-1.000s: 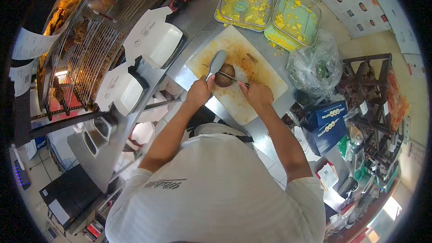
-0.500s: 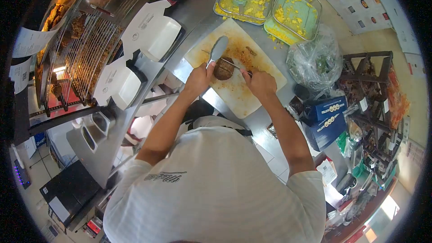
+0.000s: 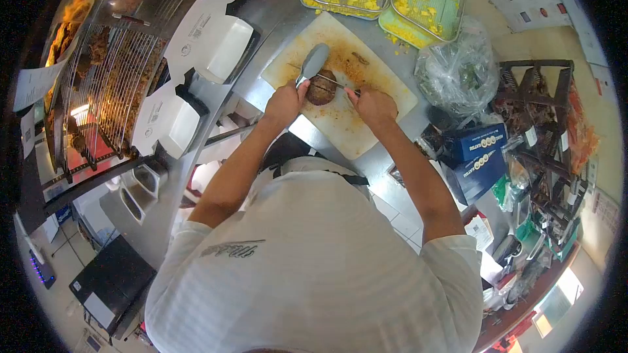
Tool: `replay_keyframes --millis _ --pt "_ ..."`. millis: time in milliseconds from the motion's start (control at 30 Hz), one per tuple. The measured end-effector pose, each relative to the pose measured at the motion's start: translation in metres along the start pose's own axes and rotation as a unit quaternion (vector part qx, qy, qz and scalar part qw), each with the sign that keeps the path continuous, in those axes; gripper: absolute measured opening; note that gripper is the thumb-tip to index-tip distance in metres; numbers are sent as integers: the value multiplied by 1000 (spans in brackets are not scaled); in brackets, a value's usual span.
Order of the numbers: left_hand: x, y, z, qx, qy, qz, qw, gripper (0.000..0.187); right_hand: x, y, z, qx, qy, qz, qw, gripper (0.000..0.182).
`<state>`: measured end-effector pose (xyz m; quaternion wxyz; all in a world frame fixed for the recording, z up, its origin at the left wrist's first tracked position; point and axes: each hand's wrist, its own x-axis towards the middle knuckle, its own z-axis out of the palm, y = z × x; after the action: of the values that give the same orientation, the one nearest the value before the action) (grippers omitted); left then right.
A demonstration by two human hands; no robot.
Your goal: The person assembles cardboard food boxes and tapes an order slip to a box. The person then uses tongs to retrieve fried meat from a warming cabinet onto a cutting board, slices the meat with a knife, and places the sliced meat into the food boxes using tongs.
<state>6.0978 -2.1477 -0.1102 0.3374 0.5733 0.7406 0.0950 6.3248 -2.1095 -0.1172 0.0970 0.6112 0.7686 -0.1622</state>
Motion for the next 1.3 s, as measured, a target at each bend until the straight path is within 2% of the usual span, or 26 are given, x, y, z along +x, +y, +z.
replay_keyframes --millis 400,767,867,1133,1300 --pt "-17 14 -40 -47 6 30 998 65 -32 -18 -55 34 4 -24 999 61" --pt "-44 4 -29 1 -17 -9 1000 64 -48 -24 -29 31 -3 -33 999 63" --pt "-40 -1 -21 17 -5 27 999 64 -46 -25 -23 28 -17 -18 999 64" --pt "-30 -12 7 43 -8 19 999 60 -33 -14 22 -11 25 -34 999 61" --pt "-26 -7 2 33 -10 29 999 59 -34 -20 1 19 1 -9 1000 60"
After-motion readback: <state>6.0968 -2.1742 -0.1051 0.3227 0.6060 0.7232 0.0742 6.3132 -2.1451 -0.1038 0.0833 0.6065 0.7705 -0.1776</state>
